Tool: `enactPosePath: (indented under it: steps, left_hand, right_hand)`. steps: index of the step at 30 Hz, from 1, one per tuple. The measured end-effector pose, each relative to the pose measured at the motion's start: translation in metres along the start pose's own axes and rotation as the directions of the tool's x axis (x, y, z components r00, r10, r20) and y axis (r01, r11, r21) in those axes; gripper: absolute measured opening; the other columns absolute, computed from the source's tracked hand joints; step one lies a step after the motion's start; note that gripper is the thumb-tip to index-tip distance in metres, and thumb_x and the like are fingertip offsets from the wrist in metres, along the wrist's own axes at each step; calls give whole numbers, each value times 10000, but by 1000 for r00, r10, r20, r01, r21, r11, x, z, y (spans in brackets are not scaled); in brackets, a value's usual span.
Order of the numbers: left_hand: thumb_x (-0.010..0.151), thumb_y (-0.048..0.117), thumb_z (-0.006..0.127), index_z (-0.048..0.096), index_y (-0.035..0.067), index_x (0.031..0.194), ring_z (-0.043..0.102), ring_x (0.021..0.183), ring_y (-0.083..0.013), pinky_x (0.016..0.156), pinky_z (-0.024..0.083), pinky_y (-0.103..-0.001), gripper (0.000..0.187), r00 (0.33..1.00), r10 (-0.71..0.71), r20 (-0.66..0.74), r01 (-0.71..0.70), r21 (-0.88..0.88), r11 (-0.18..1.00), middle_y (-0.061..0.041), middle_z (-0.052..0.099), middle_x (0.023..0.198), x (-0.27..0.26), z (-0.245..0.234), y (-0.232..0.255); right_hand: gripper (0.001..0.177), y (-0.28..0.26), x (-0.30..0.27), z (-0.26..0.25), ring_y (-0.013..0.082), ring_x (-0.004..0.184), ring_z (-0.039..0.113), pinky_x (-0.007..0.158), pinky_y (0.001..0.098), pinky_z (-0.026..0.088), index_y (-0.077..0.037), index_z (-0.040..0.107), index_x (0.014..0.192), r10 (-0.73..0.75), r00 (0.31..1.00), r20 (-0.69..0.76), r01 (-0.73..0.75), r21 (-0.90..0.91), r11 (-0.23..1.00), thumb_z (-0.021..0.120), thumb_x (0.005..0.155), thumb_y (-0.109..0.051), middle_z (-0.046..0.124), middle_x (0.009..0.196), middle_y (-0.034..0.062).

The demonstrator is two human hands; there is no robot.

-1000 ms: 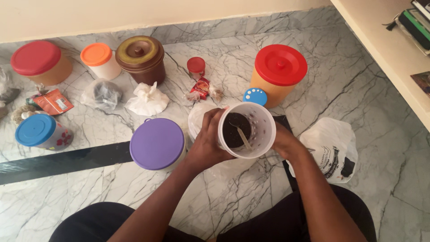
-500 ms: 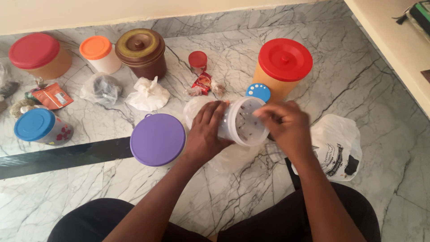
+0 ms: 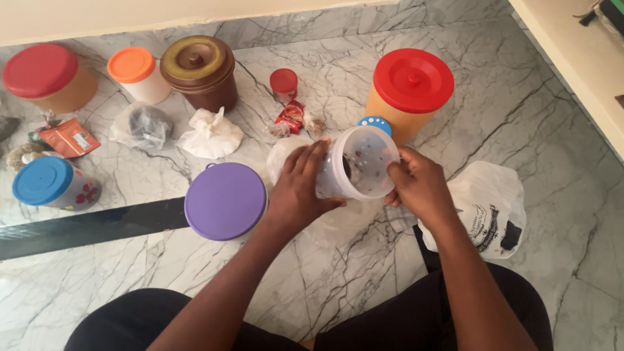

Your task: The person sits on the floor and transfers a dark granular substance from a plastic bag into a small white container using a spoon. They open the container, scoop the material repeatedly, and place the spoon inside the container.

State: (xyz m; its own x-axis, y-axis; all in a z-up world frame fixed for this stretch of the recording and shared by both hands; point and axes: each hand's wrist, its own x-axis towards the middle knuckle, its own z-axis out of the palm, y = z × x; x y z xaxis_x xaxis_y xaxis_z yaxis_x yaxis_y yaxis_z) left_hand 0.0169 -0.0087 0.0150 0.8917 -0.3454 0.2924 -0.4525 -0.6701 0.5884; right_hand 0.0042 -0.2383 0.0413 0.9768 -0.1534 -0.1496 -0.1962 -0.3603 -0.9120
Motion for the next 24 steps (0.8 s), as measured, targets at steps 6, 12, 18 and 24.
enactPosePath:
  steps: [6,12,18,24]
  left_hand:
    - [740,338,838,646,266,1294,210,1494,-436,1092,308,-650,591,925,-375,-60,358,464,810,-168,256,1642,-1,-3,-35]
    - [801,97,664,573,80,1385,579,1217,-421,1026,489,-491,591,875,-449,-180,461,27,887,-208,521,1443,-1,-8,-98]
    - [748,-105,529,443,40,1506,539,1221,-485,1014,489,-510,776,801,-53,-597,102,48,994,-294,497,1384,0,-37,-76]
    - [765,-109,520,376,65,1576,477,1332,-489,1081,458,-502,842,806,13,-591,-4,17,1000,-295,442,1443,-9,-60,-36]
  right_hand:
    - [348,13,14,-35,165,504,627,486,310,514,-13,731,1188,63,980,-191,-98,-180,979,588,934,-201,709,713,136]
    - [334,26,17,-58,196,527,644,514,330,517,6,719,1156,227,967,-118,-251,-258,933,562,920,-170,713,705,163]
    - [295,51,24,-57,214,553,666,530,346,540,27,674,1138,295,949,-114,-315,-263,912,554,941,-158,726,718,160]
    - [323,85,34,-36,257,651,708,599,374,572,5,673,1150,363,930,56,-319,-365,874,600,954,-242,743,820,170]
